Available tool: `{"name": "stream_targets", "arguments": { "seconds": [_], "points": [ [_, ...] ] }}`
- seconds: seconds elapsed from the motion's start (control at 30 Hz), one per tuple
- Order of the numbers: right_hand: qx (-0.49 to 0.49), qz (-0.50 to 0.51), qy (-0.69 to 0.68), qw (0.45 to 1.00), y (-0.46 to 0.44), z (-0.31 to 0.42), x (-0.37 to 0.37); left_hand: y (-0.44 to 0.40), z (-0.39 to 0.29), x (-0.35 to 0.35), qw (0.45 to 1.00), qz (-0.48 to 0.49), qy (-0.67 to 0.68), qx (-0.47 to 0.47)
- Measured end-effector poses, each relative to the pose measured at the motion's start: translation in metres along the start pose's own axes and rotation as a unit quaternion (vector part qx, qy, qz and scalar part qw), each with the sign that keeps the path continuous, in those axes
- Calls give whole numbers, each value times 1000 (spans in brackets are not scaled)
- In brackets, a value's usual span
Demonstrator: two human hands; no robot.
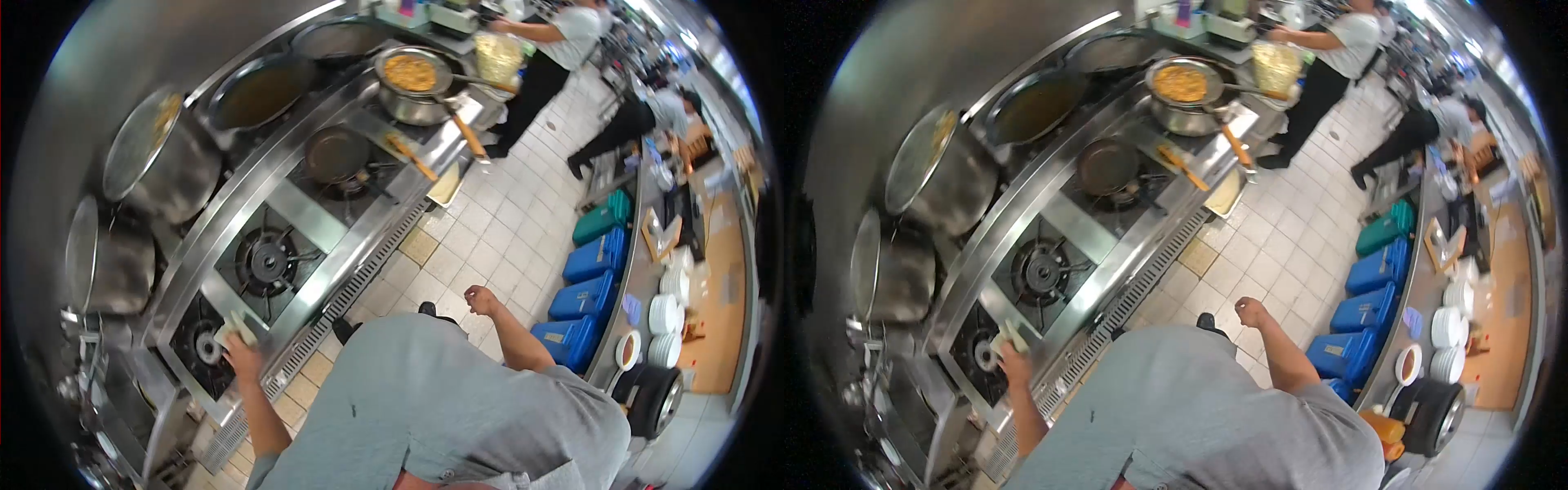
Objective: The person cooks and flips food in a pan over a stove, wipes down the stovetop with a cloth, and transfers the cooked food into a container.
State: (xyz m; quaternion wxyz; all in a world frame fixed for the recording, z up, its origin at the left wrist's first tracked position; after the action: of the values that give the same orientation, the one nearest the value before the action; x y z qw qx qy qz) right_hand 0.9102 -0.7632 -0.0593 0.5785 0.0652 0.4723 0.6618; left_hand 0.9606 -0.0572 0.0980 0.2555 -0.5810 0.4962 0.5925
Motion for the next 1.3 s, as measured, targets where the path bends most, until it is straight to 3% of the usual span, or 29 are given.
{"name": "stream_targets", "arguments": {
  "seconds": [0.07,0.1,0.13,0.17,0.23,0.27,0.4,0.43,0.47,0.57,0.6,0.73,0.8,0.87,0.93,0.97,1.0,1.03,1.13,1.3],
  "points": [
    [37,-41,-69,996,10,-56,-32,19,-43,42,984,104,-146,16],
    [41,-1,34,999,0,-96,-41,14,-28,77,980,5,-197,19],
    [55,44,126,990,5,-148,-39,18,-44,81,972,79,-220,11],
    [82,17,82,993,13,-201,-49,17,-47,84,965,126,-217,-76],
    [139,1,53,989,26,-294,-62,50,-90,54,951,101,-249,-156],
    [160,5,50,986,39,-327,-62,44,-107,57,951,95,-260,-135],
    [264,23,49,963,125,-427,-56,25,-81,64,917,53,-272,-286],
    [322,-38,-53,945,150,-429,-55,20,-92,54,960,-35,-174,-216],
    [375,-93,-151,910,183,-418,-55,14,-108,47,969,-97,-162,-157],
    [389,-49,-293,872,184,-417,-2,24,-197,10,971,-220,-48,77],
    [393,-17,-289,873,178,-408,10,34,-231,4,925,-309,-6,219],
    [327,114,-204,916,130,-308,16,81,-359,10,886,-214,151,383],
    [169,209,-122,955,91,-218,3,72,-372,57,878,-93,255,394],
    [-39,264,96,959,44,-142,-16,84,-394,92,886,50,294,355],
    [-171,100,172,965,-46,-106,-39,92,-402,127,866,147,289,382],
    [-146,35,35,988,-33,-51,-89,90,-400,148,852,179,289,399],
    [-180,46,-416,890,-34,-10,-121,90,-403,159,850,219,261,402],
    [-124,53,-415,900,2,64,-165,89,-407,166,846,261,234,401],
    [-182,31,-457,870,-19,177,-228,74,-425,169,855,318,199,357],
    [-175,141,-557,799,-63,307,-266,45,-468,153,848,280,234,385]
  ]
}}
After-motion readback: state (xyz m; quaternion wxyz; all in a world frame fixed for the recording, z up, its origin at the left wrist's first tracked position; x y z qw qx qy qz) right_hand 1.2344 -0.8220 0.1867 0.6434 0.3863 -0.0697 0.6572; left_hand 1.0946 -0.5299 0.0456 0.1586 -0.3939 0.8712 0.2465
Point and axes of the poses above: each hand's wrist, its own y-axis away from the middle knuckle, its own x-axis out of the palm, z = x × y, the point moved 8 cm from there along -y, towards the middle knuckle, and after that the axes turned 3 degrees about z, right-handed, at the moved point
